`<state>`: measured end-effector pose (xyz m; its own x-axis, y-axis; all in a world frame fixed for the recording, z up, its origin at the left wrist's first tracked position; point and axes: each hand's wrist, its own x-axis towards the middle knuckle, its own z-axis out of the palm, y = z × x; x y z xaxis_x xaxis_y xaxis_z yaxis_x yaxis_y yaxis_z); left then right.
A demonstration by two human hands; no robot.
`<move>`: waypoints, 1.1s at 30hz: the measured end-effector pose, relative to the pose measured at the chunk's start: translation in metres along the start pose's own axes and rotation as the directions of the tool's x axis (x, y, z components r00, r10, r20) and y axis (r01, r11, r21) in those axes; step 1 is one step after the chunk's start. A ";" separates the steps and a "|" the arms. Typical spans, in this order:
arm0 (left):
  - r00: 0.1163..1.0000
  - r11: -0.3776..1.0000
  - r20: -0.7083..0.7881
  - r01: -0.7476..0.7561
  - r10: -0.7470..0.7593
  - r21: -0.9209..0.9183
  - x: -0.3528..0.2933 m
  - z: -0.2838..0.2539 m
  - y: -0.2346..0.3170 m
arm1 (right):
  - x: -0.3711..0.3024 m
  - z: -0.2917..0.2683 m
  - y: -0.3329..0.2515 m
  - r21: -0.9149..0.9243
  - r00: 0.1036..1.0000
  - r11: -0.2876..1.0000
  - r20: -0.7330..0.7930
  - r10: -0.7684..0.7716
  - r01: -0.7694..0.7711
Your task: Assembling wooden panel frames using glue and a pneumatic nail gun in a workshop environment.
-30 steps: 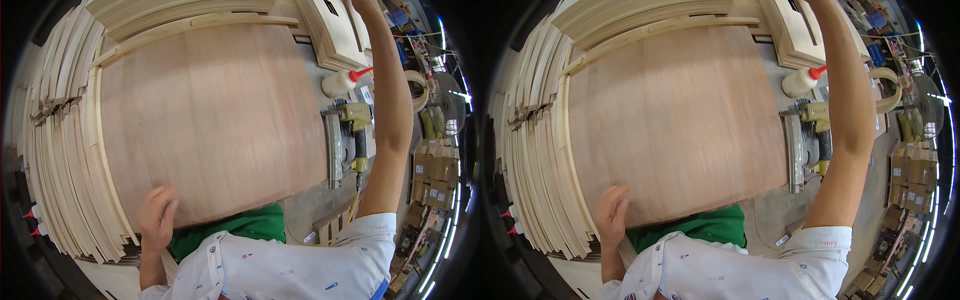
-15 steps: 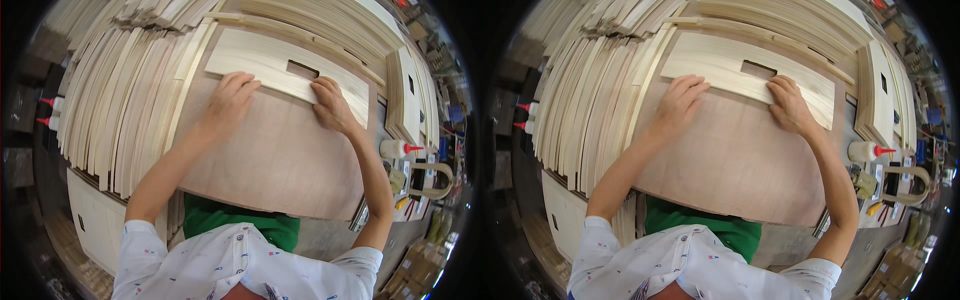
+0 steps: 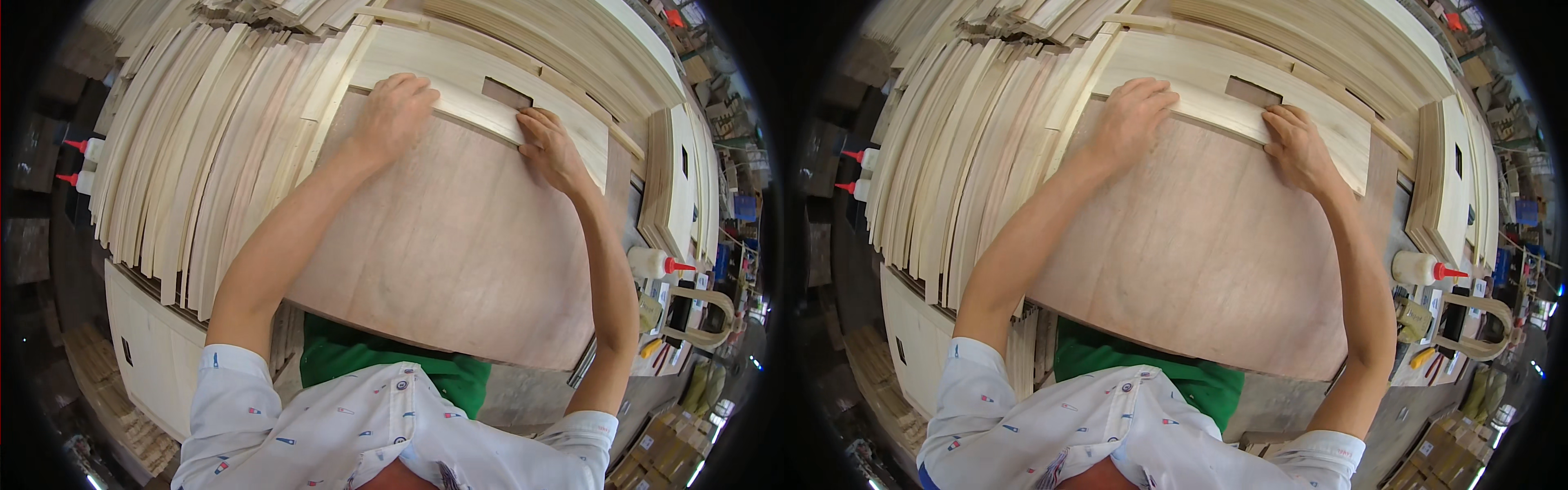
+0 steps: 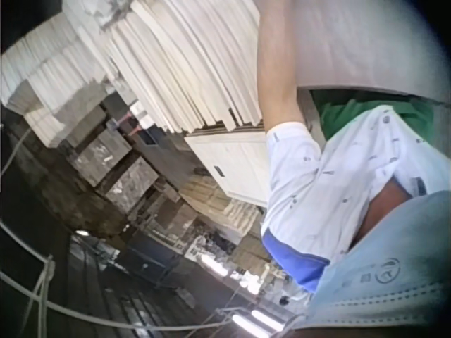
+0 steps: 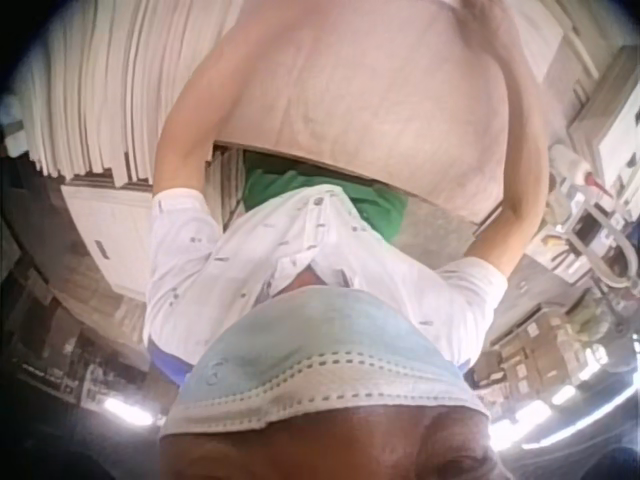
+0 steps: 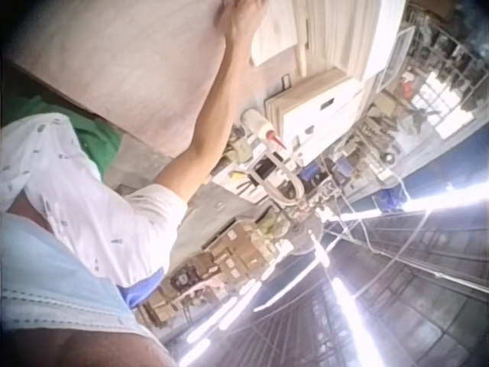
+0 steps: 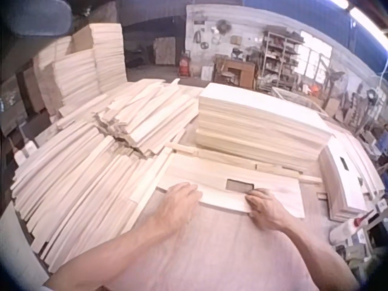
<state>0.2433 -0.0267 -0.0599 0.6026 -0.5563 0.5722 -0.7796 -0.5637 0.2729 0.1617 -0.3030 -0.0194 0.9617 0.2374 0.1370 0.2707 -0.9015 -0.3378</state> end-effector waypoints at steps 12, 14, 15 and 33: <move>0.974 0.969 0.079 0.218 -0.210 -0.116 0.028 -0.017 -0.036 | -0.013 -0.034 0.017 0.223 0.896 0.963 -0.379 0.231 -0.154; 0.922 0.887 0.068 0.385 -0.380 -0.254 0.078 -0.041 -0.024 | -0.016 -0.089 0.043 0.244 0.709 0.928 -0.599 0.373 -0.282; 0.877 0.783 0.057 0.454 -0.478 -0.424 0.110 -0.053 -0.047 | -0.017 -0.120 0.067 0.241 0.594 0.934 -0.723 0.354 -0.264; 0.926 0.894 -0.085 0.328 -0.369 -0.306 0.269 -0.040 -0.117 | 0.034 -0.191 0.181 0.429 0.470 0.752 -0.595 0.652 -0.500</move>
<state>0.4895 -0.0858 0.0933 0.8308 -0.2548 0.4949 -0.5512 -0.4998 0.6681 0.2352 -0.5270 0.1018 0.6027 -0.6914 0.3984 -0.2584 -0.6414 -0.7224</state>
